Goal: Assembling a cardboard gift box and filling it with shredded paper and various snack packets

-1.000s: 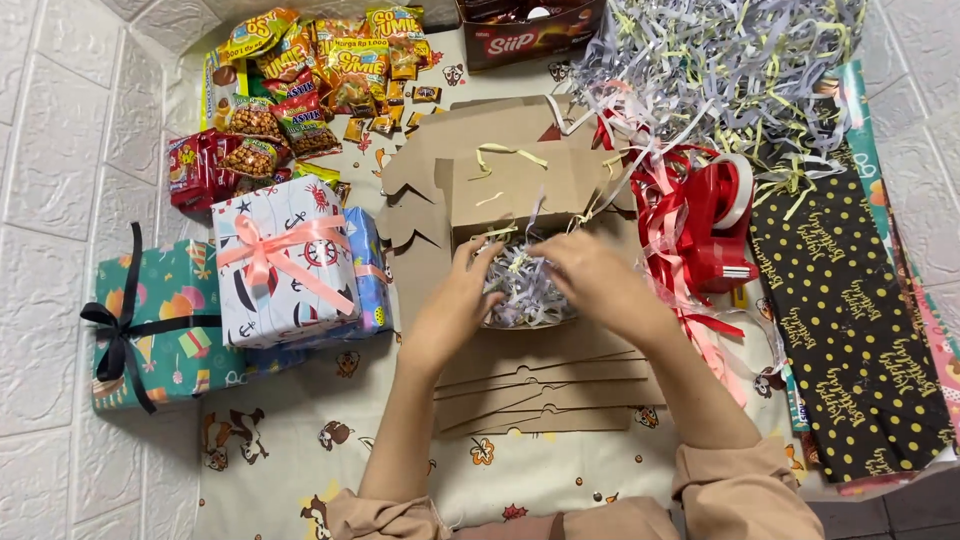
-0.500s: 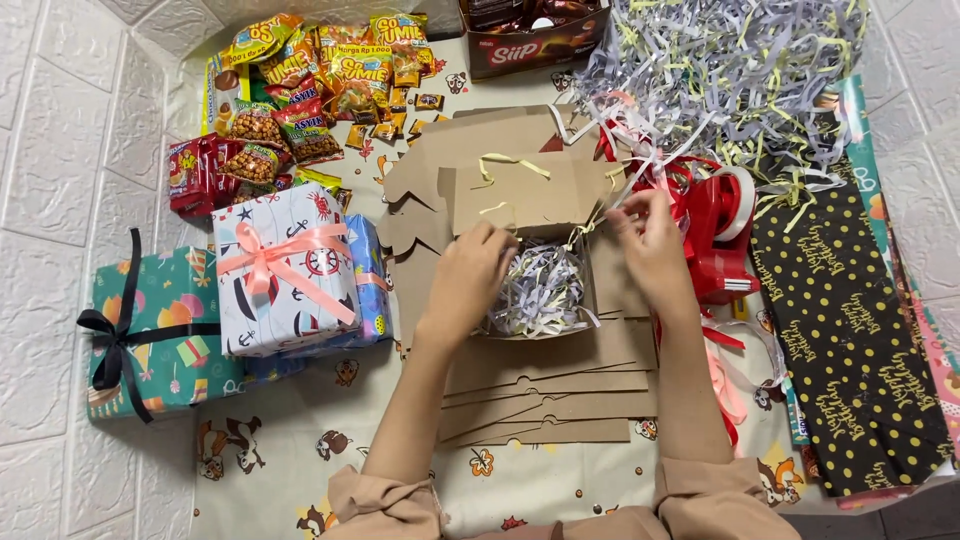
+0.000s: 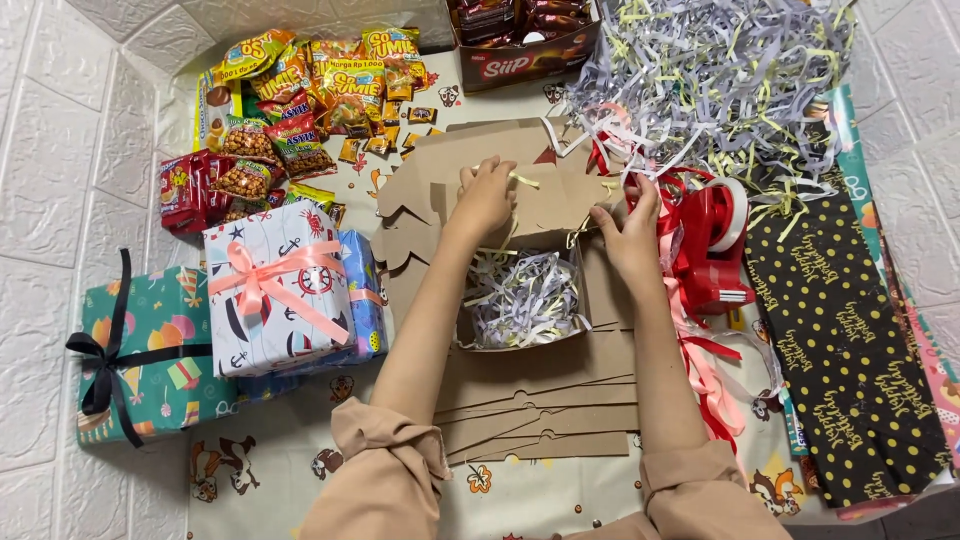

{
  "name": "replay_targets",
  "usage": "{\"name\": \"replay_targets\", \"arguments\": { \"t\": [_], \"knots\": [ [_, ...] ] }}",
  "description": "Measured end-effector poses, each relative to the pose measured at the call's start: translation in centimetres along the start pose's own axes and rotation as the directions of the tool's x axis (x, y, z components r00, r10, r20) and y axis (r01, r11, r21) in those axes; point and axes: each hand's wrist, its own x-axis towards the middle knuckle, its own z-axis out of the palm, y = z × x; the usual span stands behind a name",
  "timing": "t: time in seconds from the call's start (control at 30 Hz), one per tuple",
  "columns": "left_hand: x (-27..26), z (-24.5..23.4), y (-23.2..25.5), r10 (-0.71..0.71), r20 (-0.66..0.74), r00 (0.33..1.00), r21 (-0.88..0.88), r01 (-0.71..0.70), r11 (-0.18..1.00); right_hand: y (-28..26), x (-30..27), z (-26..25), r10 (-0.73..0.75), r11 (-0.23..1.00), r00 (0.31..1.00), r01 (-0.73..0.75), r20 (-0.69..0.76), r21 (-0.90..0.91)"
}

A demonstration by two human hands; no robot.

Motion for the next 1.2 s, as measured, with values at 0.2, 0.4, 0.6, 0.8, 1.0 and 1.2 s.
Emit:
{"name": "replay_targets", "arguments": {
  "t": [0.2, 0.4, 0.6, 0.8, 1.0, 1.2],
  "knots": [
    [-0.9, 0.5, -0.2, 0.029, -0.044, 0.999, -0.025, -0.030, 0.999, 0.0, 1.0, 0.7, 0.094, 0.994, 0.995, -0.095, 0.016, 0.049],
    [-3.5, -0.9, 0.6, 0.128, -0.117, 0.985, -0.122, -0.142, 0.982, 0.8, 1.4, 1.1, 0.078, 0.997, 0.995, -0.079, -0.065, -0.007],
    [-4.6, -3.1, 1.3, 0.195, -0.169, 0.966, -0.217, -0.230, 0.949, 1.9, 2.3, 0.7, 0.139, 0.985, 0.987, -0.130, -0.075, 0.110],
    [-17.0, -13.5, 8.2, 0.552, 0.392, 0.736, -0.371, -0.423, 0.827, -2.8, 2.0, -3.3, 0.070, 0.972, 0.984, -0.030, -0.164, 0.235],
    [-18.2, -10.1, 6.0, 0.447, 0.381, 0.809, -0.327, -0.334, 0.884, -10.2, 0.0, -5.1, -0.189, 0.890, 0.972, 0.229, 0.137, -0.395],
    [-20.9, -8.4, 6.3, 0.426, 0.290, 0.857, -0.150, -0.399, 0.905, -7.5, -0.6, 1.8, -0.029, 0.600, 0.930, 0.310, 0.367, -0.738]
  ]
}}
